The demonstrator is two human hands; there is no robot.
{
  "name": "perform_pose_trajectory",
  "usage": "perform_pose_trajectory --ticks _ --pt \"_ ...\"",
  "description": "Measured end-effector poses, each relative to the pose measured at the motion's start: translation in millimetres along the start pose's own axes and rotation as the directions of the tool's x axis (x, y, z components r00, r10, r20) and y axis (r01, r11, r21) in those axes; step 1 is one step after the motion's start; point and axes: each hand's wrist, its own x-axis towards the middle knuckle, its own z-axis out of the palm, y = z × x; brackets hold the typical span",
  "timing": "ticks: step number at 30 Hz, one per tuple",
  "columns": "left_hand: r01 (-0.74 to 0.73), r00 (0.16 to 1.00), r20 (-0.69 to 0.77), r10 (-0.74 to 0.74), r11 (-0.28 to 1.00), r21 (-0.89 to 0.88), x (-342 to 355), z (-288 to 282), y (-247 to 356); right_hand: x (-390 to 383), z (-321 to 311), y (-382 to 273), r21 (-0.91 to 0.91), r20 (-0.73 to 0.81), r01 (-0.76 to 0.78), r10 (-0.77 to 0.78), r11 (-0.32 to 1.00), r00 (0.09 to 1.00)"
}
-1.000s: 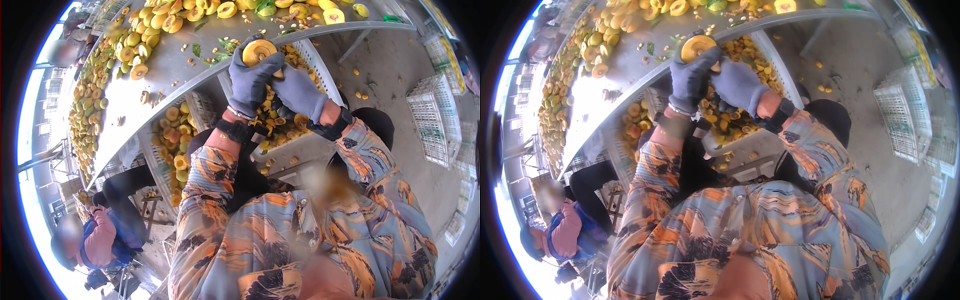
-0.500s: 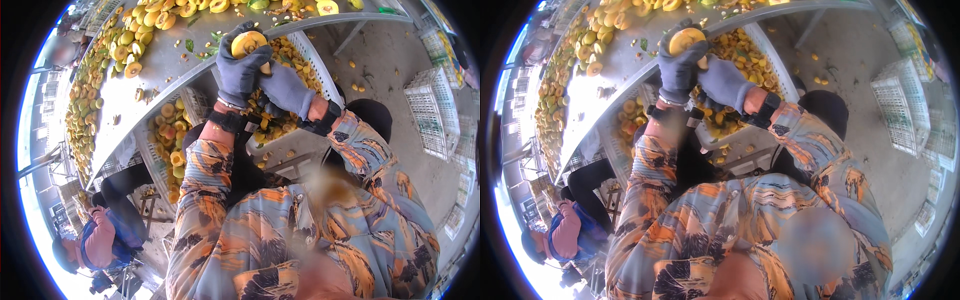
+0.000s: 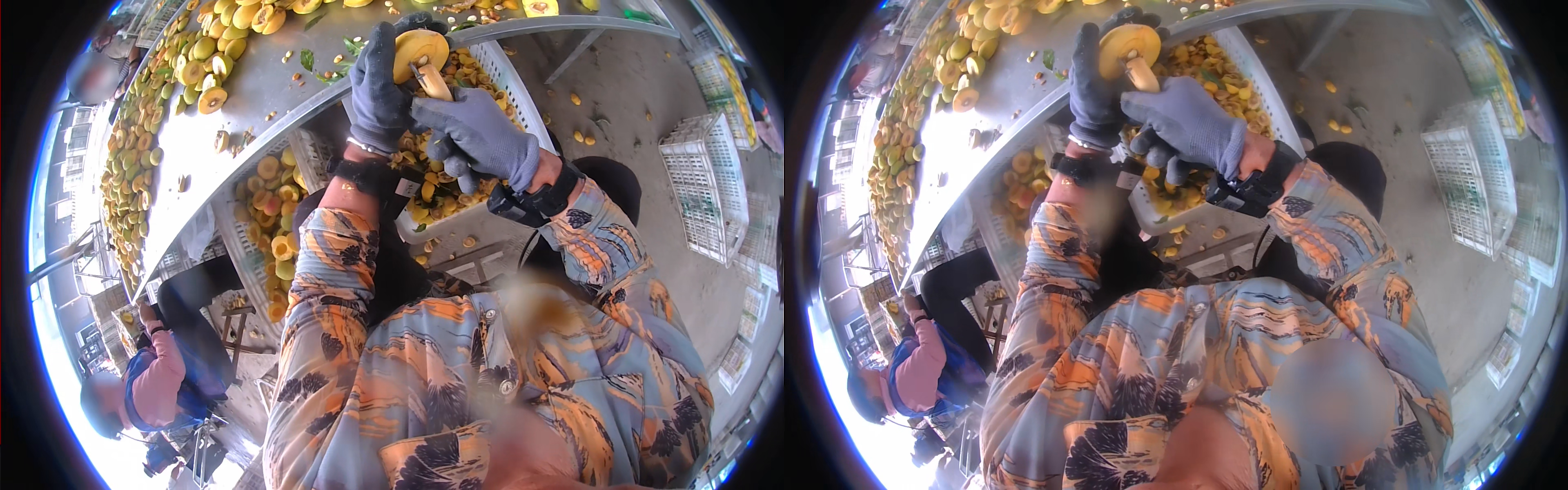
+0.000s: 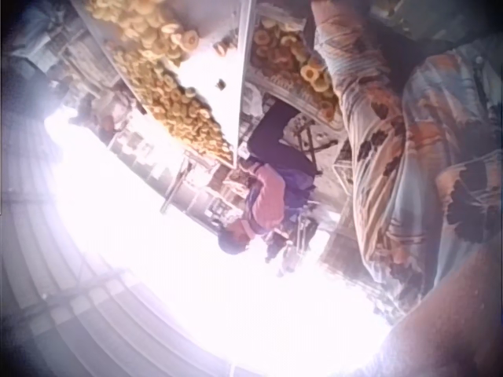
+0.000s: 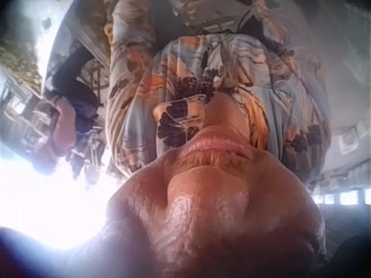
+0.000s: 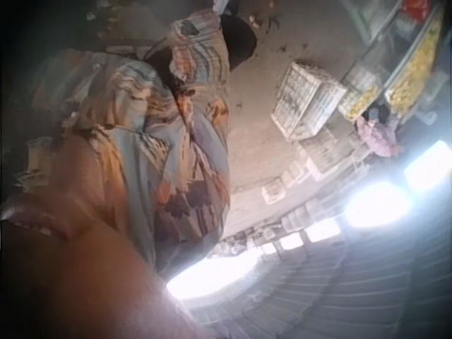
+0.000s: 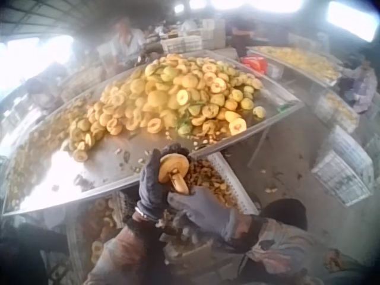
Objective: Slicing fruit in half and removing pits at a processing table.
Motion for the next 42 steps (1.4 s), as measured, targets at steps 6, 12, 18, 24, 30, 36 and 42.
perform_pose_trajectory --ticks 6,12,18,24,30,36,42 --pt "0.014 0.998 -0.057 -0.023 0.989 -0.145 -12 24 8 2 3 9 0.15 0.109 -0.008 -0.008 0.989 0.994" --pt "0.328 0.942 0.05 -0.331 0.883 -0.336 -11 36 18 -9 -4 3 0.201 0.285 -0.142 0.081 0.969 0.955" --pt "0.482 0.876 0.199 -0.44 0.768 -0.422 -14 35 18 -9 0 9 0.085 0.221 -0.072 0.052 0.994 0.974" --pt "0.49 0.867 0.292 -0.403 0.794 -0.359 -1 17 -8 -12 -2 15 0.127 0.232 -0.094 0.063 0.987 0.971" --pt "0.445 0.896 0.224 -0.384 0.766 -0.465 2 21 -25 5 -26 28 0.437 0.552 -0.335 0.045 0.835 0.832" --pt "0.454 0.89 0.24 -0.388 0.808 -0.377 1 16 -25 -9 -12 21 0.036 0.125 -0.106 0.101 0.994 0.987" --pt "0.498 0.867 0.277 -0.414 0.741 -0.451 5 21 -31 -4 -29 29 0.352 0.434 -0.226 0.055 0.908 0.899"
